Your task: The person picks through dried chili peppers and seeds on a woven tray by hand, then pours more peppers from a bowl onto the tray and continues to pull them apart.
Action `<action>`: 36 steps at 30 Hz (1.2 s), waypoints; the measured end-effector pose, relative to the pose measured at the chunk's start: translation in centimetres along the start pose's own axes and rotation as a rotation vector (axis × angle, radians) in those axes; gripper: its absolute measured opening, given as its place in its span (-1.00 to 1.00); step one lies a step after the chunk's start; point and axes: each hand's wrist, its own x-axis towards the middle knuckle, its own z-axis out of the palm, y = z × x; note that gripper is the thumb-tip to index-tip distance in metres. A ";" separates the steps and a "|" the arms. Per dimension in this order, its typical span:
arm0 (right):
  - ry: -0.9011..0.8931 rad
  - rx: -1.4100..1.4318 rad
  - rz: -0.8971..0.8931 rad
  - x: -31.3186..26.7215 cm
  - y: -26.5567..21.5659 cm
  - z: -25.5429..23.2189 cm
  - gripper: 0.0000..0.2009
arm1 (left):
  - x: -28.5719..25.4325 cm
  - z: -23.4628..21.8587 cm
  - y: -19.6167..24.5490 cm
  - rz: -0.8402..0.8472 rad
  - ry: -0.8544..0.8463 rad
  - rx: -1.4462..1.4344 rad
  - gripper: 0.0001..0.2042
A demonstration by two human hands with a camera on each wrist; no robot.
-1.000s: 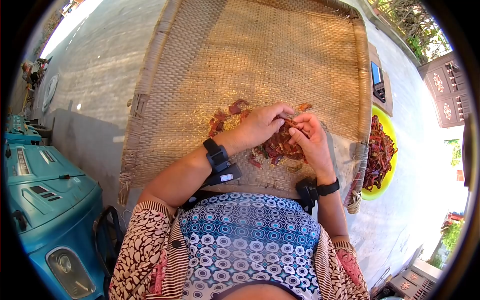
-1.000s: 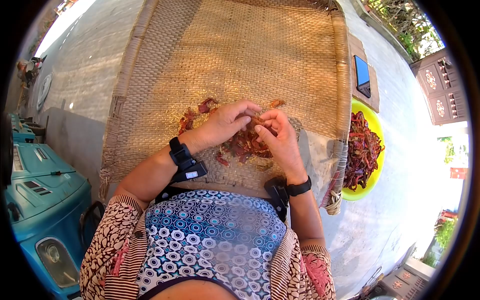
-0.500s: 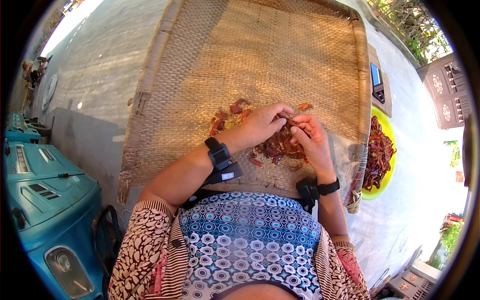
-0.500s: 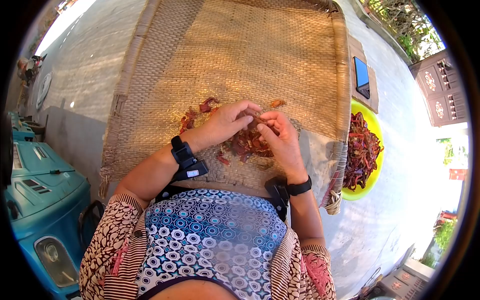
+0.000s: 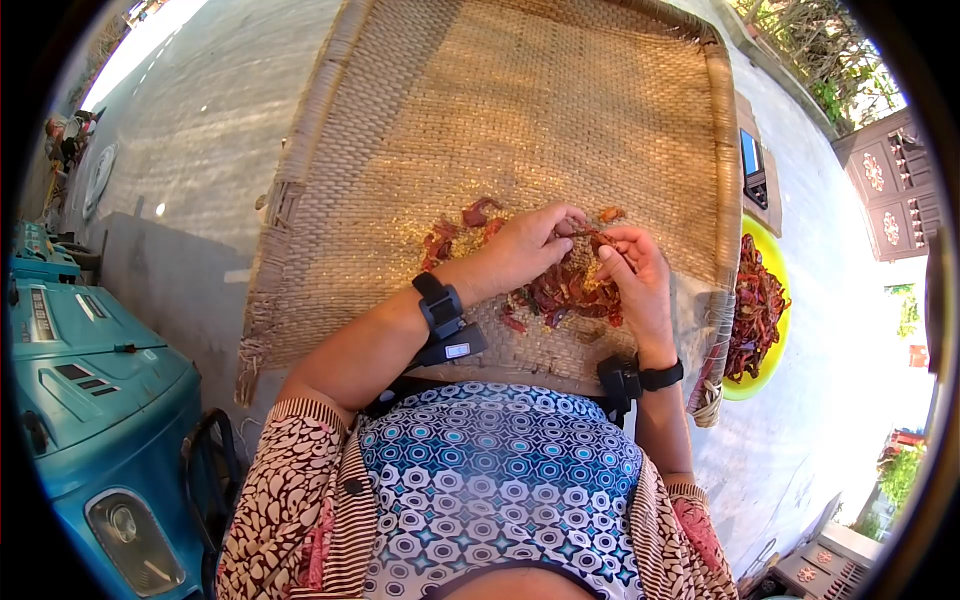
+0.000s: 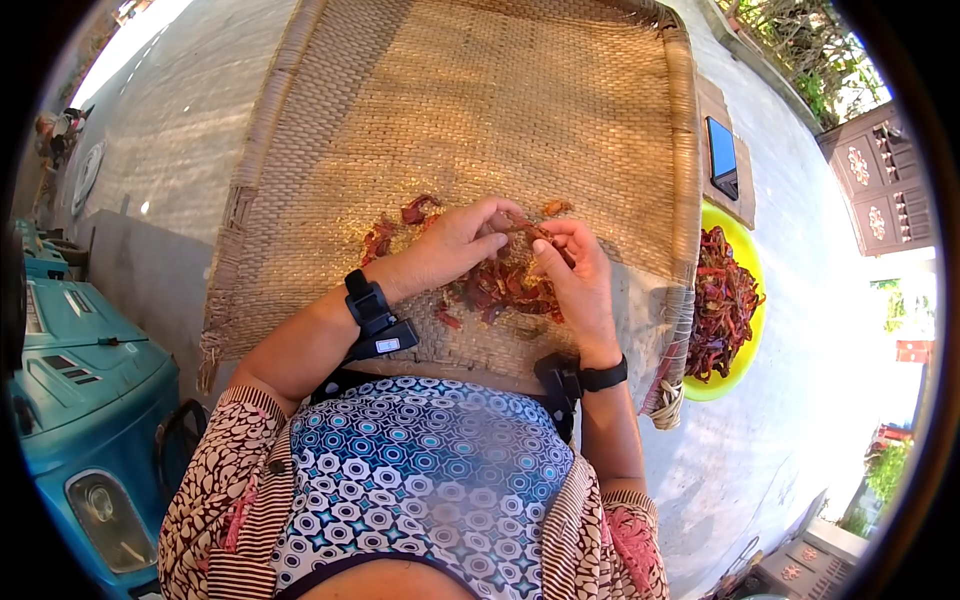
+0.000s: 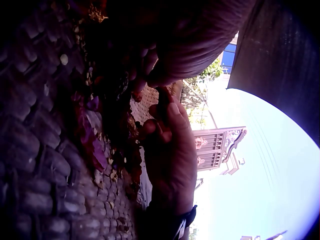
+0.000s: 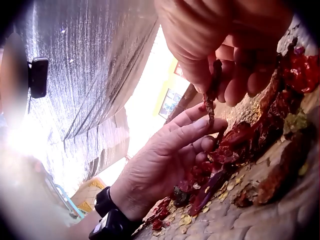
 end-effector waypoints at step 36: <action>0.489 -0.048 -0.039 1.7 1.6 -5.0 -0.81 | -0.2 -0.2 0.4 0.059 -0.051 0.111 -0.72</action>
